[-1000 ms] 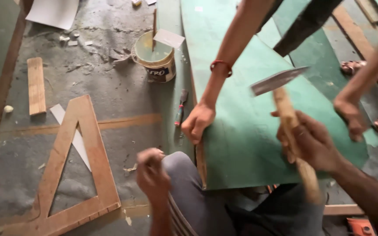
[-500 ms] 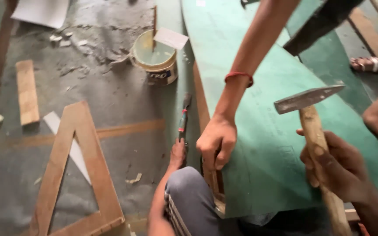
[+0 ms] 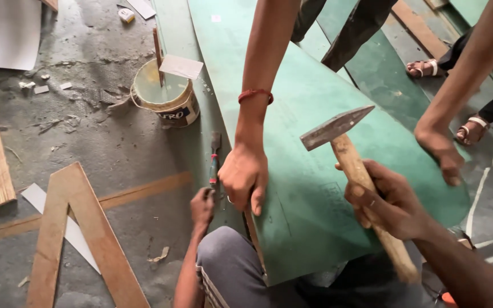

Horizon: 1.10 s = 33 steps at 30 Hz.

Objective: Upholstering and assembling a curved furniture component by hammering tacks or staples through material onto a frame.

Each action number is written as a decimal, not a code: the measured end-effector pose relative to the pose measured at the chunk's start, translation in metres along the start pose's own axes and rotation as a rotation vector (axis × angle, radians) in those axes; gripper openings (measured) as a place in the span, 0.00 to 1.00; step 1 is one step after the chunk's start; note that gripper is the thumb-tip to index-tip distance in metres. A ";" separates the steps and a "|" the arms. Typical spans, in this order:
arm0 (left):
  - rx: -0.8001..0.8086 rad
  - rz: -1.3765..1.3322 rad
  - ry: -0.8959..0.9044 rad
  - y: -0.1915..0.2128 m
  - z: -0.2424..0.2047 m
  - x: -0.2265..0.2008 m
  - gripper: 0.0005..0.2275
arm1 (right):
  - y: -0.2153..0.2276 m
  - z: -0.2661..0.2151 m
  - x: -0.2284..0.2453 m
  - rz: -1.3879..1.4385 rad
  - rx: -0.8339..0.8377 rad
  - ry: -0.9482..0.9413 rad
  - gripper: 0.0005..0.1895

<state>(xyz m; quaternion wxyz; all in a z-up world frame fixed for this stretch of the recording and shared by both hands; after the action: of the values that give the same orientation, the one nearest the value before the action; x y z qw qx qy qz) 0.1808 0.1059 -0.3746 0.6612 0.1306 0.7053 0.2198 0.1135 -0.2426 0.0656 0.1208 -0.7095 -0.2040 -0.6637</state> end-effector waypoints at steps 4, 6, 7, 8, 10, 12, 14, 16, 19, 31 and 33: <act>-0.172 -0.527 0.057 0.116 -0.057 -0.155 0.05 | -0.002 -0.001 0.006 -0.101 0.023 0.012 0.27; -0.235 -0.548 -0.025 0.159 -0.105 -0.241 0.04 | -0.005 -0.002 0.006 -0.110 0.038 0.044 0.28; -0.207 -0.431 -0.328 0.166 -0.123 -0.288 0.05 | -0.005 -0.003 0.008 -0.105 0.050 0.069 0.28; -0.171 -0.302 -0.626 0.171 -0.143 -0.334 0.08 | -0.005 -0.005 0.009 -0.099 0.062 0.094 0.28; -0.157 -0.203 -0.664 0.161 -0.148 -0.374 0.06 | -0.004 -0.008 0.009 -0.144 0.075 0.110 0.28; -0.143 -0.095 -0.702 0.152 -0.149 -0.397 0.05 | -0.003 -0.008 0.009 -0.182 0.088 0.133 0.28; -0.192 -0.006 -0.601 0.142 -0.145 -0.395 0.03 | -0.003 -0.010 0.004 -0.166 0.093 0.142 0.25; -0.195 0.017 -0.590 0.138 -0.147 -0.396 0.03 | -0.004 -0.010 0.009 -0.195 0.078 0.118 0.25; -0.216 0.051 -0.561 0.137 -0.148 -0.398 0.03 | -0.004 -0.009 0.009 -0.237 0.063 0.088 0.25; -0.257 0.158 -0.557 0.133 -0.152 -0.406 0.05 | -0.003 -0.005 0.009 -0.238 0.089 0.083 0.25; -0.257 0.167 -0.562 0.135 -0.153 -0.409 0.06 | 0.000 -0.005 0.008 -0.222 0.105 0.107 0.24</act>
<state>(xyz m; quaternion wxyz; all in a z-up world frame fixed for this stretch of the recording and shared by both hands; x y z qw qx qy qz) 0.0521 0.0073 0.0532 0.8209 0.1590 0.4483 0.3160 0.1089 -0.2438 0.0737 0.0942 -0.6386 -0.3091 -0.6984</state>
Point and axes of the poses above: each hand's wrist, its own z-axis towards the middle knuckle, its own y-axis out of the back of the hand, x = y × z, the point moved 3 cm from there along z, towards the middle knuckle, and after that the axes turned 5 degrees about x, right-handed, at the moved point
